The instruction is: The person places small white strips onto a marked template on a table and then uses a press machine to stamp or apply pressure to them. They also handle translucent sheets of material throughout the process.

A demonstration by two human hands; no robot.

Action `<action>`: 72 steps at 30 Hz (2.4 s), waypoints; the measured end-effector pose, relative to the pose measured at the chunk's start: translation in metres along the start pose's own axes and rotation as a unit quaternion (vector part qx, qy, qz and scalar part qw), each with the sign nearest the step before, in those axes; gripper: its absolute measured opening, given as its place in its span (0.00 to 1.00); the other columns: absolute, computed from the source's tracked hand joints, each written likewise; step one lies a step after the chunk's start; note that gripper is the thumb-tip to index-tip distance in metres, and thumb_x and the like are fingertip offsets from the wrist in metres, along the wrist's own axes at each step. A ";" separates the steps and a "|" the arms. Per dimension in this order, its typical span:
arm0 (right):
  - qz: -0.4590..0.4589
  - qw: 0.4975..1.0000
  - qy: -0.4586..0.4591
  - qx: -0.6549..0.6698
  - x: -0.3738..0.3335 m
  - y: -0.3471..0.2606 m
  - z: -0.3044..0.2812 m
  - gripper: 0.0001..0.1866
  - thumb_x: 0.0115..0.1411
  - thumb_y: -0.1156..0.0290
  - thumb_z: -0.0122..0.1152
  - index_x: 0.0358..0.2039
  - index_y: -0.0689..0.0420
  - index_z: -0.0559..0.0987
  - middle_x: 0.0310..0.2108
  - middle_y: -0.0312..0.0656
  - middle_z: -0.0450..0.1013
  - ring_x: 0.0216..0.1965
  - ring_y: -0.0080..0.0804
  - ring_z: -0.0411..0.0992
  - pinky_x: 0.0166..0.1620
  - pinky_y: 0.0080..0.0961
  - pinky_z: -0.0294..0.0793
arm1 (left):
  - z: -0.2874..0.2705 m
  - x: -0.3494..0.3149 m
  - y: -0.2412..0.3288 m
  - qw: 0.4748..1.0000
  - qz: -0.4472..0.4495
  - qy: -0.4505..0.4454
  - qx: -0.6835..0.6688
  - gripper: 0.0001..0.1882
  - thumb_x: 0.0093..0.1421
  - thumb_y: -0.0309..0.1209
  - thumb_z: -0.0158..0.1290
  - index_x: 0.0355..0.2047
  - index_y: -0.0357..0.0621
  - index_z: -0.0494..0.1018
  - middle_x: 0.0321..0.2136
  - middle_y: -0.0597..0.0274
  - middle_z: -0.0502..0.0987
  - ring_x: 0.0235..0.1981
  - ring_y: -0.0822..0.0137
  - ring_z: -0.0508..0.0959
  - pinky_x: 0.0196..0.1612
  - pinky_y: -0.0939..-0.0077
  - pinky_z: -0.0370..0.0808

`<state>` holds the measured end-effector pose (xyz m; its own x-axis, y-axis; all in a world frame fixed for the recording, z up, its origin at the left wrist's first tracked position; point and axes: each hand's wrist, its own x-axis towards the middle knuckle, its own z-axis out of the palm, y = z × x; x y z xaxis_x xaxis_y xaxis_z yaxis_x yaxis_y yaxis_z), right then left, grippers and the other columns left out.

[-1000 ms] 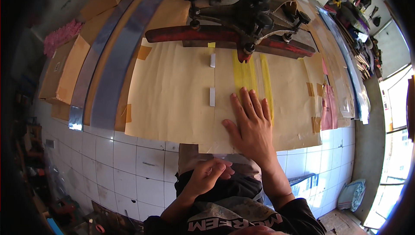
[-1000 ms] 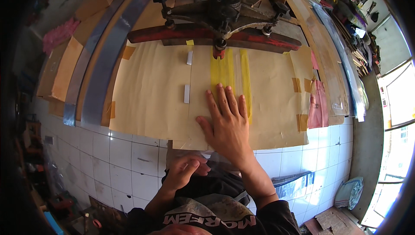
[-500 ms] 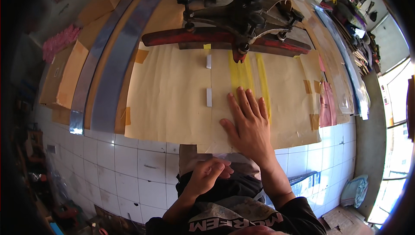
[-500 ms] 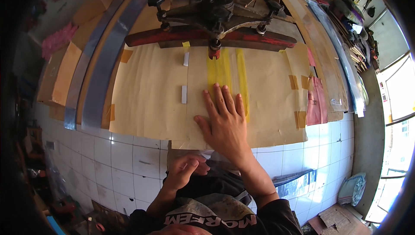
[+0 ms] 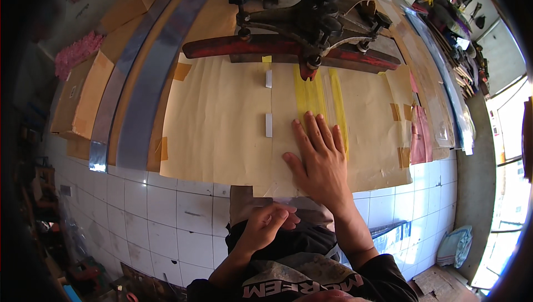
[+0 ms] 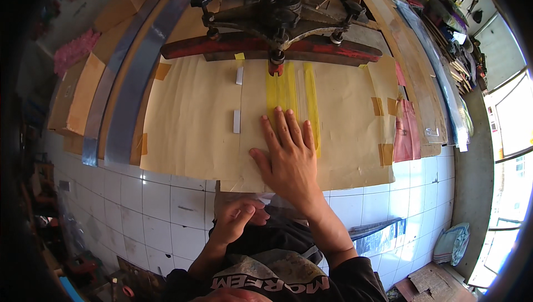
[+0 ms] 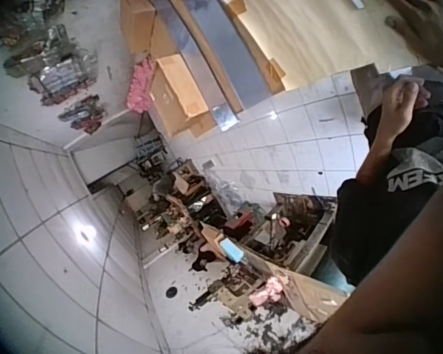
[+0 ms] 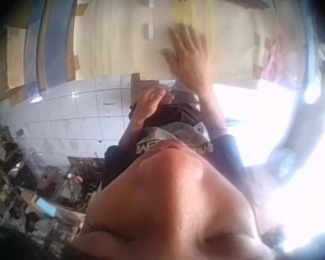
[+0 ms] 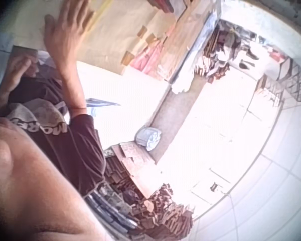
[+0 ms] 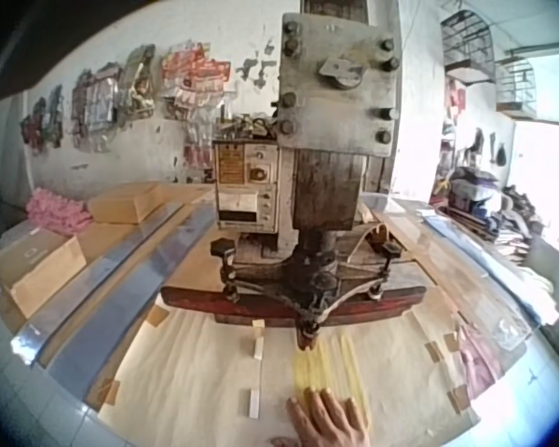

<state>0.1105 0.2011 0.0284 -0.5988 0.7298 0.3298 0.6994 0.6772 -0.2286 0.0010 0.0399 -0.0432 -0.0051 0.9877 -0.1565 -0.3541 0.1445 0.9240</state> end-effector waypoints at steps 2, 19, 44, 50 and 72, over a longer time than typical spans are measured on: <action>0.000 1.000 0.001 0.001 0.000 0.000 0.000 0.32 0.61 0.52 0.56 0.62 0.55 0.68 0.65 0.53 0.60 0.66 0.52 0.57 0.66 0.55 0.50 | 0.000 0.000 0.001 1.000 -0.001 0.002 -0.004 0.15 0.71 0.33 0.44 0.44 0.31 0.73 0.32 0.48 0.81 0.32 0.63 0.83 0.38 0.73 0.81; 0.003 1.000 0.008 0.006 0.001 0.000 0.001 0.32 0.60 0.53 0.57 0.62 0.54 0.68 0.64 0.52 0.61 0.66 0.51 0.57 0.66 0.55 0.51 | 0.000 0.000 0.000 1.000 0.013 0.020 0.004 0.14 0.70 0.32 0.46 0.42 0.31 0.73 0.32 0.50 0.80 0.33 0.63 0.83 0.39 0.71 0.83; 0.000 0.993 0.041 0.113 -0.004 0.010 -0.010 0.29 0.57 0.60 0.62 0.58 0.57 0.72 0.63 0.54 0.62 0.66 0.53 0.57 0.66 0.52 0.52 | 0.002 0.011 -0.010 1.000 -0.003 0.019 0.007 0.12 0.66 0.31 0.52 0.41 0.33 0.76 0.32 0.57 0.78 0.35 0.69 0.79 0.41 0.76 0.77; 0.085 0.906 0.113 0.400 -0.024 0.051 -0.035 0.15 0.56 0.74 0.61 0.45 0.64 0.79 0.55 0.56 0.70 0.58 0.50 0.69 0.59 0.38 0.66 | -0.007 0.009 -0.017 0.999 -0.020 0.026 0.024 0.14 0.65 0.36 0.55 0.38 0.33 0.78 0.31 0.55 0.80 0.34 0.67 0.79 0.42 0.71 0.78; 0.268 0.882 0.316 0.226 -0.050 0.134 -0.032 0.12 0.60 0.72 0.60 0.22 0.64 0.76 0.16 0.37 0.68 0.18 0.19 0.61 0.23 0.20 0.59 | -0.065 0.036 -0.114 0.994 -0.038 -0.031 0.101 0.11 0.56 0.18 0.60 0.41 0.35 0.77 0.39 0.54 0.81 0.39 0.68 0.82 0.43 0.75 0.79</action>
<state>0.2461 0.2523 0.0106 0.2075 0.8547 0.4759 0.5029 0.3241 -0.8013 -0.0194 0.0551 -0.1766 0.0732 0.9746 -0.2117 -0.1570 0.2209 0.9626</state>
